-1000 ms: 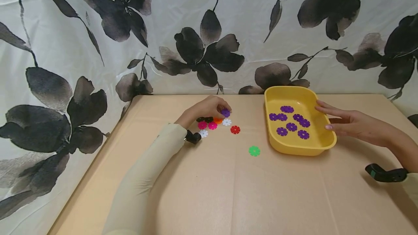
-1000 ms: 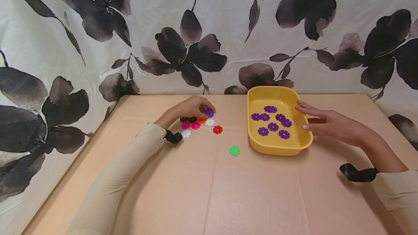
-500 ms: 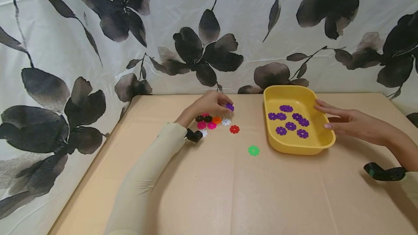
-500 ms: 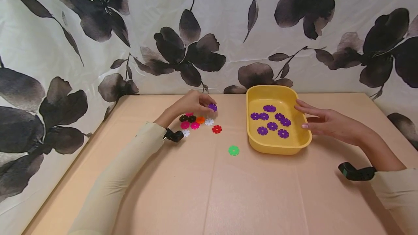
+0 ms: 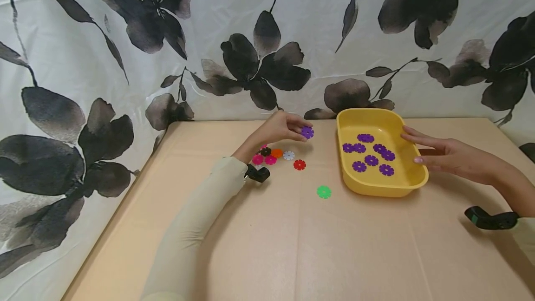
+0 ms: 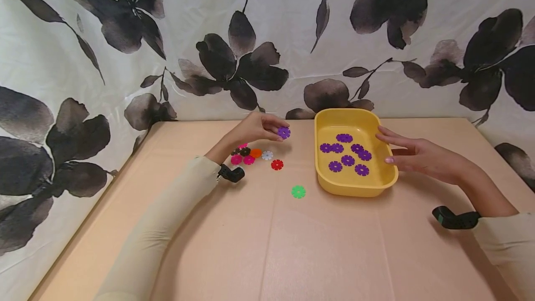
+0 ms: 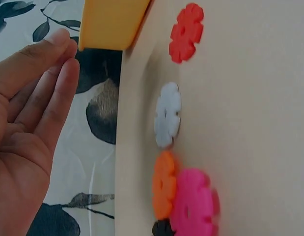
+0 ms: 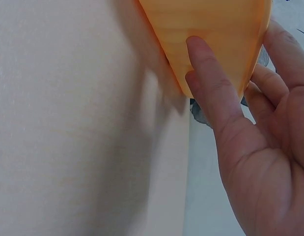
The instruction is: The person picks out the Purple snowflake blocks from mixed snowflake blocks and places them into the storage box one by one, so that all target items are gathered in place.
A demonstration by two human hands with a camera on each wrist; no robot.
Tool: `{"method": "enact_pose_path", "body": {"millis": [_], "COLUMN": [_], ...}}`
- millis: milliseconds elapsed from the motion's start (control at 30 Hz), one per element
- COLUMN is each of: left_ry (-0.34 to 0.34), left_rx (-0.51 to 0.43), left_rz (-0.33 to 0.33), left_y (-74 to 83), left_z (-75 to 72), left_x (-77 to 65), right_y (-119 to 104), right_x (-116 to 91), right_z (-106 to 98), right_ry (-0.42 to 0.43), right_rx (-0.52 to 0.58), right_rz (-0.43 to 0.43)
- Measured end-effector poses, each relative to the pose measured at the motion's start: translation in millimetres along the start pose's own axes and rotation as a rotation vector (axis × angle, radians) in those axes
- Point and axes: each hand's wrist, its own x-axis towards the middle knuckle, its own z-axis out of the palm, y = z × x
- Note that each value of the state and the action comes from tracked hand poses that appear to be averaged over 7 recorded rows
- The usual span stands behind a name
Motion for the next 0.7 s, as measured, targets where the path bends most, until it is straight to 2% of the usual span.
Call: {"method": "enact_pose_path", "body": {"millis": [333,500,700], "left_ry": [-0.054,-0.041,-0.061], "left_rx": [-0.073,-0.057,-0.108], "left_rz": [0.051,0.075,0.101], "left_y": [16.1,22.5,29.4], "left_z": [12.0,16.7,22.4], "left_x": [11.7,16.3,23.0], "right_y": [-1,0,2], "right_x": [0,1,1], "right_z": [1,1,2], "right_ry": [0.002,0.007,0.01], "right_rx": [-0.013,-0.007,-0.004], "right_rz": [-0.004,0.008,0.008]}}
